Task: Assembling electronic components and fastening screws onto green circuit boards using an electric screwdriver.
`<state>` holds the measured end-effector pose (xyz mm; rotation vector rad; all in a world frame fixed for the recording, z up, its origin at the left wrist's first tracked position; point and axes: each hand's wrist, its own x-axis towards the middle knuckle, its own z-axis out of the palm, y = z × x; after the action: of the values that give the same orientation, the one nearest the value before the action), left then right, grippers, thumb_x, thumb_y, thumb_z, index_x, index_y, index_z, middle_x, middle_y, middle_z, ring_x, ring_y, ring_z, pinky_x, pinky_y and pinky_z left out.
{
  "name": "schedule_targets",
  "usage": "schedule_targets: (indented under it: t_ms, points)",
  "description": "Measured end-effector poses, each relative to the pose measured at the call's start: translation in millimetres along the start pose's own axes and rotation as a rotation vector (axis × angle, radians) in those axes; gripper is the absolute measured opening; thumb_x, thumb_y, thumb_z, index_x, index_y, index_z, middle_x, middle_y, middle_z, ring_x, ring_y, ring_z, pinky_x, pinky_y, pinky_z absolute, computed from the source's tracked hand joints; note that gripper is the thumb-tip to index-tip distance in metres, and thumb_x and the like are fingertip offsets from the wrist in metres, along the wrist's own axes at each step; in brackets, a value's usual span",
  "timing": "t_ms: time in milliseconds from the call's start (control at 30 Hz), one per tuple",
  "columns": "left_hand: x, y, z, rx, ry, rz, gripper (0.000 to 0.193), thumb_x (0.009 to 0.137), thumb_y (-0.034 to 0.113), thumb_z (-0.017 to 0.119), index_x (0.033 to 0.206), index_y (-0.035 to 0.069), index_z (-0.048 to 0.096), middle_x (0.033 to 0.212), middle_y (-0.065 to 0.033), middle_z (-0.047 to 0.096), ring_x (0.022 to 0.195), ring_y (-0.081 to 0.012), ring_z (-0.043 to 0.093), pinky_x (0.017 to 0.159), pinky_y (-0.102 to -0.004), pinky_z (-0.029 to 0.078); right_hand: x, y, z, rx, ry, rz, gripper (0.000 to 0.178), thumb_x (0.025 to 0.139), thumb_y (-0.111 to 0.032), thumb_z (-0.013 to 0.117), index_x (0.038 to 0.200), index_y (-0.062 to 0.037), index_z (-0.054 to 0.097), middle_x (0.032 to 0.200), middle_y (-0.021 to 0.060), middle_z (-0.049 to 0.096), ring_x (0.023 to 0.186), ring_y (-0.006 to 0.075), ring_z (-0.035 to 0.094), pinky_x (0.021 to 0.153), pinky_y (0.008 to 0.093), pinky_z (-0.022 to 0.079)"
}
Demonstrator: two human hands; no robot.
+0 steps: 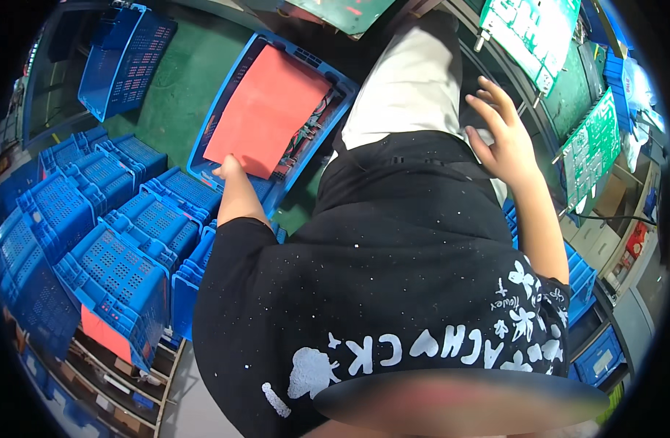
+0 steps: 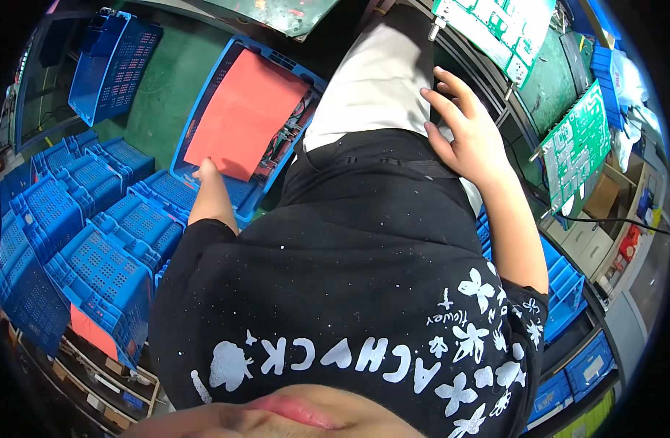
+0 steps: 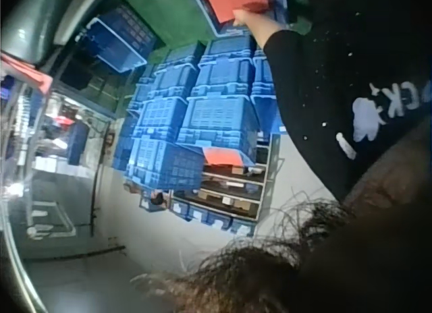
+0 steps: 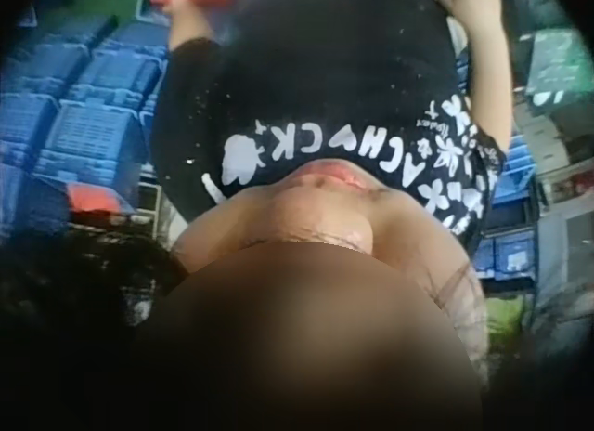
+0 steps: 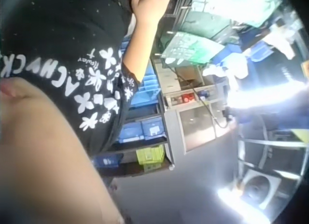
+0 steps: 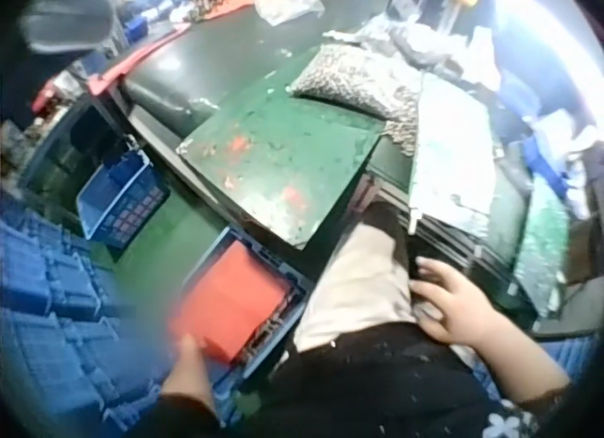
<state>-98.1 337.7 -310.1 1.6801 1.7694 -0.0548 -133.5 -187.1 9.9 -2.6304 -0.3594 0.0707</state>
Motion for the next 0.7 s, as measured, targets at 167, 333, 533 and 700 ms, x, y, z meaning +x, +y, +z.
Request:
schedule_targets:
  t_ms: [167, 333, 533, 700]
  points:
    - [-36.7, 5.1, 27.1, 0.346, 0.002, 0.182, 0.079, 0.07, 0.03, 0.067, 0.135, 0.002, 0.031, 0.129, -0.0269, 0.042, 0.118, -0.0396, 0.047, 0.098, -0.0479, 0.043, -9.1, 12.4, -21.2, -0.073, 0.258, 0.075, 0.048, 0.075, -0.002, 0.066, 0.121, -0.0042, 0.054, 0.135, 0.0179, 0.043, 0.123, 0.0322, 0.046, 0.1, 0.0392, 0.04]
    - [7.1, -24.6, 47.6, 0.578, -0.244, 0.569, 0.07, 0.075, 0.03, 0.066, 0.132, 0.003, 0.037, 0.124, -0.0241, 0.047, 0.113, -0.0342, 0.051, 0.093, -0.0443, 0.045, 33.3, 69.4, -71.4, 0.015, 0.863, 0.327, 0.048, 0.079, -0.02, 0.067, 0.121, -0.0035, 0.053, 0.125, 0.0161, 0.053, 0.117, 0.0266, 0.049, 0.097, 0.0387, 0.04]
    - [-137.5, 23.9, 51.7, 0.468, -1.091, 0.619, 0.04, 0.086, 0.016, 0.055, 0.123, 0.001, 0.049, 0.097, -0.0066, 0.062, 0.077, -0.0104, 0.057, 0.06, -0.0226, 0.043, 83.7, 85.7, -117.6, 0.647, 0.426, 1.18, 0.062, 0.08, -0.04, 0.065, 0.125, -0.0004, 0.051, 0.118, 0.0169, 0.055, 0.108, 0.0303, 0.053, 0.09, 0.039, 0.042]
    - [-184.2, 40.0, 40.9, 0.494, -1.163, 0.777, 0.034, 0.087, 0.014, 0.055, 0.117, -0.001, 0.054, 0.095, -0.0056, 0.062, 0.08, -0.012, 0.057, 0.067, -0.0249, 0.044, 95.2, 214.7, -69.7, 0.895, 0.402, 1.091, 0.071, 0.082, -0.055, 0.058, 0.132, -0.0059, 0.048, 0.14, 0.017, 0.042, 0.13, 0.0263, 0.036, 0.105, 0.0445, 0.025]
